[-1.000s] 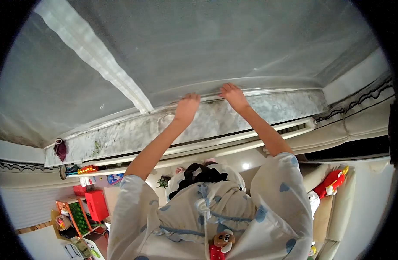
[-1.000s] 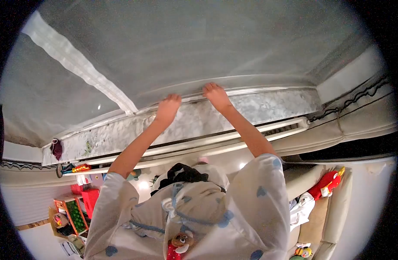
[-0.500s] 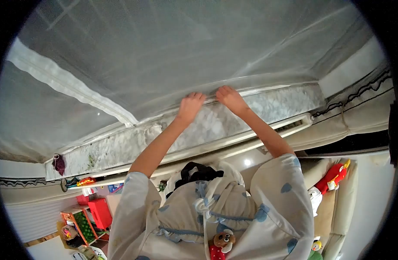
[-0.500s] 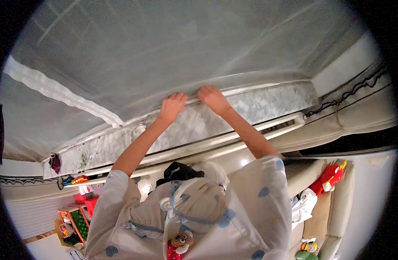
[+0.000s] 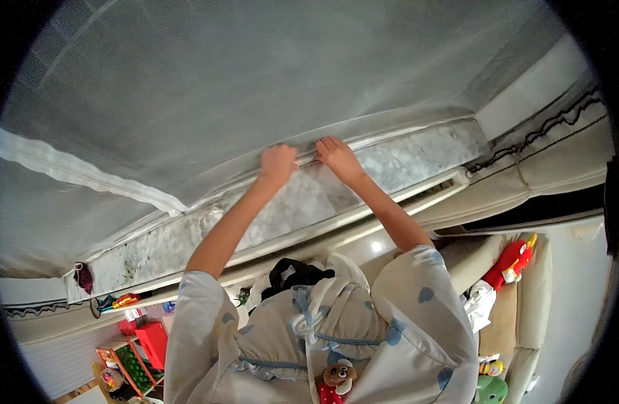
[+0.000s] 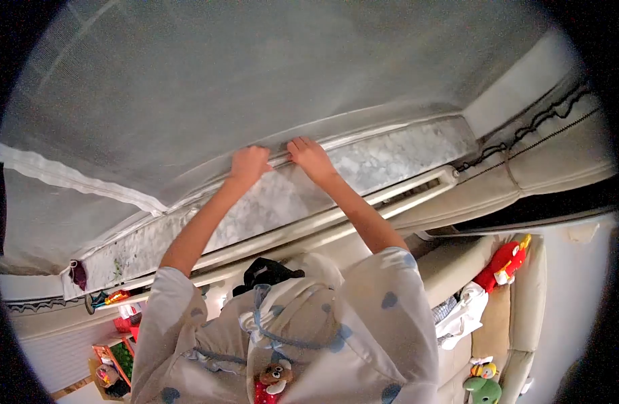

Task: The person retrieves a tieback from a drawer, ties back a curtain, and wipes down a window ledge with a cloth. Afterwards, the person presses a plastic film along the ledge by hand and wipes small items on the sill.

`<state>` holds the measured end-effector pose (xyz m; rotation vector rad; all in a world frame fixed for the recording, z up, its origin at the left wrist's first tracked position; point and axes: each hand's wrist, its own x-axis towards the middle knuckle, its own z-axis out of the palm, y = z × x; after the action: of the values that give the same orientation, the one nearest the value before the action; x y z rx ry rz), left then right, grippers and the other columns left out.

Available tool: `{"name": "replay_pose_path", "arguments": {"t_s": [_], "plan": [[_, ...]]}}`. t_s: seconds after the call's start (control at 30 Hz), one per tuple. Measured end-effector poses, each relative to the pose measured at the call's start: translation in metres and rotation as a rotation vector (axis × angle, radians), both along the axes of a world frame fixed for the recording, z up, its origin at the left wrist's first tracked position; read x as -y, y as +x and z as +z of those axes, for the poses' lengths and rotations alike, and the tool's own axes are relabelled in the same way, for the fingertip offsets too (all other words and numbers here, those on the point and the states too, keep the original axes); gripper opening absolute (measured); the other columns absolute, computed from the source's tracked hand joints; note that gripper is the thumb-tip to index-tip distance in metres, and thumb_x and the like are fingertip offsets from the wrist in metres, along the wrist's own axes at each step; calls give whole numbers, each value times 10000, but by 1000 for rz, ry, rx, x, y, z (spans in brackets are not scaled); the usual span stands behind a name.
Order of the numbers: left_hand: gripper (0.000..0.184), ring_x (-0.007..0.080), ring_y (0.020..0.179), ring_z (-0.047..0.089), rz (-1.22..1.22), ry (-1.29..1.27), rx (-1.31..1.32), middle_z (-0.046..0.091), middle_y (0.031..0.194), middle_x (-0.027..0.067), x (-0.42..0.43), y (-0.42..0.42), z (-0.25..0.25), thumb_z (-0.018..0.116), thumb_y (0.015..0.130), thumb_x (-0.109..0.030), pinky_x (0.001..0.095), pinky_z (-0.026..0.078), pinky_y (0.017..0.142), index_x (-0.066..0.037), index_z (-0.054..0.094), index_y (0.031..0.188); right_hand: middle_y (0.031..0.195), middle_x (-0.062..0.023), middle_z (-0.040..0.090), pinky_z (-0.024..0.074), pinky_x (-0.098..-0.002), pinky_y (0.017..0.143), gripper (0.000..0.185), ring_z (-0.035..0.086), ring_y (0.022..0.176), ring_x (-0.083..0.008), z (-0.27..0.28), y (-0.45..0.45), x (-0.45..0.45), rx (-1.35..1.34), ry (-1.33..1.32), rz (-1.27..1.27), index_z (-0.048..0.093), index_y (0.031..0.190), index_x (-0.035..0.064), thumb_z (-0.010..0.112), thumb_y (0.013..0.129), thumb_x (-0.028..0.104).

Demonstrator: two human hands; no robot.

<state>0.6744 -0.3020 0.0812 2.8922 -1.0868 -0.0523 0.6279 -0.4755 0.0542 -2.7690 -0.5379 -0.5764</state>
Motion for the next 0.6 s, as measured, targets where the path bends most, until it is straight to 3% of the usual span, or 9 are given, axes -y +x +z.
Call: {"name": "replay_pose_path", "arguments": {"t_s": [0.1, 0.23, 0.3, 0.4, 0.6], "plan": [[61, 247, 699, 632, -74, 68, 80, 628, 686, 63, 9, -1, 12, 609, 682, -159, 371, 485, 592, -110, 645, 681, 837, -106, 527, 424, -362, 759, 186, 516, 851, -268, 0, 3, 14, 72, -46, 69, 493, 803, 44, 588, 658, 109], [96, 213, 689, 634, -37, 106, 133, 631, 695, 67, 32, -16, -4, 592, 683, -148, 339, 490, 561, -87, 638, 739, 845, -102, 531, 422, -358, 762, 191, 517, 854, -264, 5, 0, 38, 95, -74, -14, 495, 808, 47, 590, 659, 119], [111, 201, 678, 623, -46, 15, 349, 611, 685, 86, 41, -20, -11, 605, 670, -140, 296, 488, 517, -48, 591, 730, 820, -69, 530, 433, -338, 734, 107, 522, 855, -232, 5, 1, 39, 89, -78, -39, 515, 777, 64, 539, 689, 118], [116, 159, 647, 614, -189, -60, 448, 587, 713, 50, 59, -15, -16, 568, 654, -89, 269, 487, 497, -64, 561, 767, 809, -63, 527, 432, -337, 732, 89, 522, 851, -231, -7, -3, 41, 139, -113, -89, 522, 758, 67, 537, 689, 122], [56, 162, 578, 609, -268, -81, 599, 576, 697, 35, 97, -14, -25, 555, 675, -109, 267, 487, 463, -102, 547, 730, 819, -73, 516, 440, -358, 747, 111, 527, 863, -256, -10, -1, 96, 167, -116, -86, 520, 751, 57, 562, 685, 136]]}}
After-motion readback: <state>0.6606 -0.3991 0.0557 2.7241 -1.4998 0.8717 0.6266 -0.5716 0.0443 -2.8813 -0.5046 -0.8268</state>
